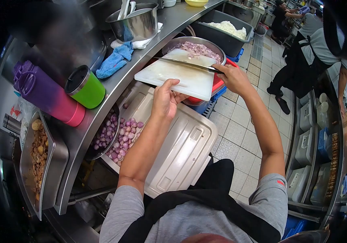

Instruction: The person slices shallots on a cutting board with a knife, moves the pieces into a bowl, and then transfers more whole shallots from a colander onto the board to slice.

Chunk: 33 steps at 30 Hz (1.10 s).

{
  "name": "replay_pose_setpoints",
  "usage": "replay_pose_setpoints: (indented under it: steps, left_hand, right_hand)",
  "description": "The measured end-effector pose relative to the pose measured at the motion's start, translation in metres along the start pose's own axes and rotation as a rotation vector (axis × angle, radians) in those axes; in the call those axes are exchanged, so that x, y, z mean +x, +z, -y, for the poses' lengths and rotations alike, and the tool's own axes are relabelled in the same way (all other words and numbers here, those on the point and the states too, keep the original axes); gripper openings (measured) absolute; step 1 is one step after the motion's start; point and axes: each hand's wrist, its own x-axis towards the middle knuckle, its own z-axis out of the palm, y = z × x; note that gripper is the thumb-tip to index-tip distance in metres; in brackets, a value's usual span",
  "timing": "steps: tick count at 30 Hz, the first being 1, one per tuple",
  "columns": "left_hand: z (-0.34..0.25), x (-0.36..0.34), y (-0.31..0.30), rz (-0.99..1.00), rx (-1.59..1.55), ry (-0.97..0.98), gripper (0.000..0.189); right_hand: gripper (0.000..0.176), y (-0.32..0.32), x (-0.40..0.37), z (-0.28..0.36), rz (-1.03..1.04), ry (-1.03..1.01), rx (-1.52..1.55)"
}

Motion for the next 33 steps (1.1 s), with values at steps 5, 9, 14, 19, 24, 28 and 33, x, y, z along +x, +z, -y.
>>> replay_pose_setpoints:
  steps: [5, 9, 14, 19, 24, 28, 33]
  left_hand:
    - [0.002, -0.017, -0.004, -0.02, 0.034, 0.012, 0.038]
    - [-0.002, -0.031, -0.005, -0.083, 0.061, 0.038, 0.035]
    - [-0.005, -0.057, -0.015, -0.077, 0.038, 0.041, 0.033]
    - [-0.011, -0.099, -0.031, -0.133, -0.011, 0.006, 0.036]
    - [-0.019, -0.157, -0.071, -0.189, -0.014, 0.046, 0.039]
    - [-0.025, -0.211, -0.102, -0.222, -0.068, 0.011, 0.041]
    - [-0.018, -0.272, -0.162, -0.23, -0.004, -0.037, 0.05]
  right_hand:
    - [0.037, 0.041, 0.025, -0.044, 0.021, 0.17, -0.103]
    - [0.038, 0.053, 0.04, -0.068, 0.014, 0.223, -0.169]
    - [0.031, 0.102, 0.071, -0.127, -0.1, 0.274, -0.02]
    - [0.034, 0.087, 0.061, -0.093, 0.107, 0.555, 0.725]
    - [0.037, 0.104, 0.039, -0.075, 0.223, 0.738, 0.933]
    - [0.041, 0.088, 0.015, -0.072, 0.351, 0.814, 0.898]
    - [0.046, 0.051, -0.029, -0.076, 0.471, 0.802, 0.754]
